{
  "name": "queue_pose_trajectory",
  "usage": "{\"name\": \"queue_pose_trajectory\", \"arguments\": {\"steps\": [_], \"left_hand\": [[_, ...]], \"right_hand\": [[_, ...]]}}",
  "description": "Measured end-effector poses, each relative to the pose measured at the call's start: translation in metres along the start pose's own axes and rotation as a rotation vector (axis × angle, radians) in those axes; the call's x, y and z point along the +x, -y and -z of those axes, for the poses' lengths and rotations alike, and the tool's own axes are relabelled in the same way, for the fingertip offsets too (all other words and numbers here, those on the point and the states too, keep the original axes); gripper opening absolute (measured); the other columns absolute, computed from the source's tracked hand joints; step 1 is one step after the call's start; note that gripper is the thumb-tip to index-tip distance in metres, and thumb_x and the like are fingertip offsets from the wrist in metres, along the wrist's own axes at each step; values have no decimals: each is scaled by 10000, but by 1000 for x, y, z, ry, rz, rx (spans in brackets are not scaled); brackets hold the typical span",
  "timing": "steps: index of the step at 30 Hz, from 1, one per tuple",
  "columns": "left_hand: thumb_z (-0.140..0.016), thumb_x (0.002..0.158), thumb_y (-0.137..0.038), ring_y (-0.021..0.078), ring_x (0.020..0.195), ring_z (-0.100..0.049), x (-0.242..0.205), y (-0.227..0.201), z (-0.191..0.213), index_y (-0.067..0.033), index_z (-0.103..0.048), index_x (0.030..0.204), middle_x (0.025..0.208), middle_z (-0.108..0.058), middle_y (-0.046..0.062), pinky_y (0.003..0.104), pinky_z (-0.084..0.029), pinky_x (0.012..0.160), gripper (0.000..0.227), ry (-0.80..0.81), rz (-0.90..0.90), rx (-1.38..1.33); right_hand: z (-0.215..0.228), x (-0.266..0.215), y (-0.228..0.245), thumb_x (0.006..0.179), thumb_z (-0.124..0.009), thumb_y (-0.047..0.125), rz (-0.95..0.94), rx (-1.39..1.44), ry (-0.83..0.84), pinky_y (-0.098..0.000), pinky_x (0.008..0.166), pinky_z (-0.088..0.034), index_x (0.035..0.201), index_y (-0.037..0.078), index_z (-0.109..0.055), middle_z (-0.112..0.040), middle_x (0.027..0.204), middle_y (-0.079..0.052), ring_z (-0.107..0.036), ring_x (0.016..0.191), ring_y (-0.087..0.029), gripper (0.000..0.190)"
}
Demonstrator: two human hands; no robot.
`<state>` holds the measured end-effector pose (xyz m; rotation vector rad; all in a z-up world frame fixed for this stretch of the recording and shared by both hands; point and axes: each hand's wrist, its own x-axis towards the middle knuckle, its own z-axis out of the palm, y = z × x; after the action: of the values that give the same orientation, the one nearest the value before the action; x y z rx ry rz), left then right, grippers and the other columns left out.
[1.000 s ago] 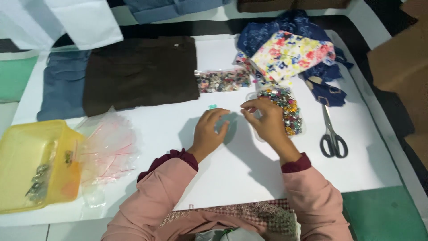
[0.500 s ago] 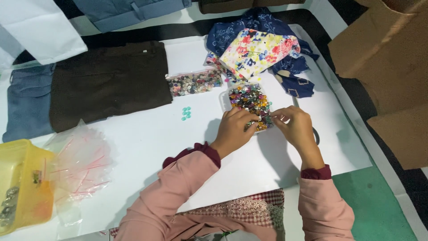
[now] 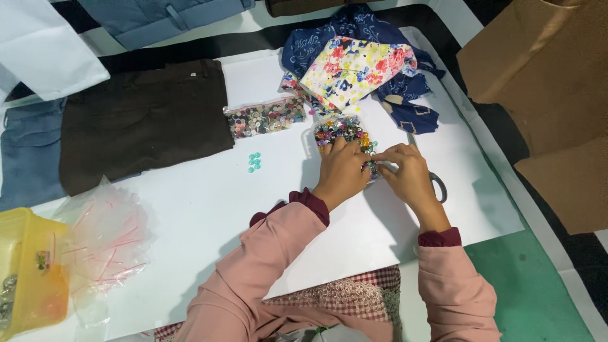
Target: The person sorts buttons from a clear container into small plastic bags, placing the filled bags into a yellow container.
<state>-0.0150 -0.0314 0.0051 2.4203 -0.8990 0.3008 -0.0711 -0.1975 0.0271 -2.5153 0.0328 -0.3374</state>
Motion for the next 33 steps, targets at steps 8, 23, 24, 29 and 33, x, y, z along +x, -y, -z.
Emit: {"name": "queue_pose_trajectory", "arguments": {"steps": [8,23,24,29,33], "left_hand": [[-752,800,-174,210,920,-546,2,8,-10,-132,-778,926,860,-616,36,409,-399,816,136,-16,-33,1],[-810,759,-203,181,786,-647,-27,42,36,-194,-754,858,811,-756,20,292,-549,731,114,-238,183,-321],[-819,762,-201,148,772,-647,-28,46,36,-205,-768,848,805,-756,12,263,-547,720,101,-201,254,-362],[-827,763,-183,124,744,-654,-39,57,47,-192,-783,864,860,-773,36,258,-545,674,111,-170,361,-440],[-843,760,-176,152,759,-637,-53,74,61,-197,-772,904,891,-784,22,280,-537,724,162,-205,320,-414]], "right_hand": [[-3,0,-6,829,-807,1,58,3,-7,-363,871,-543,1008,88,-811,-713,943,-101,-628,977,-249,199],[10,3,20,815,-810,39,212,-243,100,-317,873,-522,1005,116,-829,-727,950,-73,-630,981,-214,207],[11,4,21,807,-815,46,219,-254,114,-320,878,-522,1009,119,-829,-731,953,-75,-632,985,-218,216],[5,6,21,790,-835,80,241,-290,121,-316,874,-521,972,122,-827,-730,926,-57,-630,970,-206,187],[5,6,23,796,-829,85,239,-274,117,-311,871,-532,964,132,-825,-731,927,-63,-643,964,-213,175]]}}
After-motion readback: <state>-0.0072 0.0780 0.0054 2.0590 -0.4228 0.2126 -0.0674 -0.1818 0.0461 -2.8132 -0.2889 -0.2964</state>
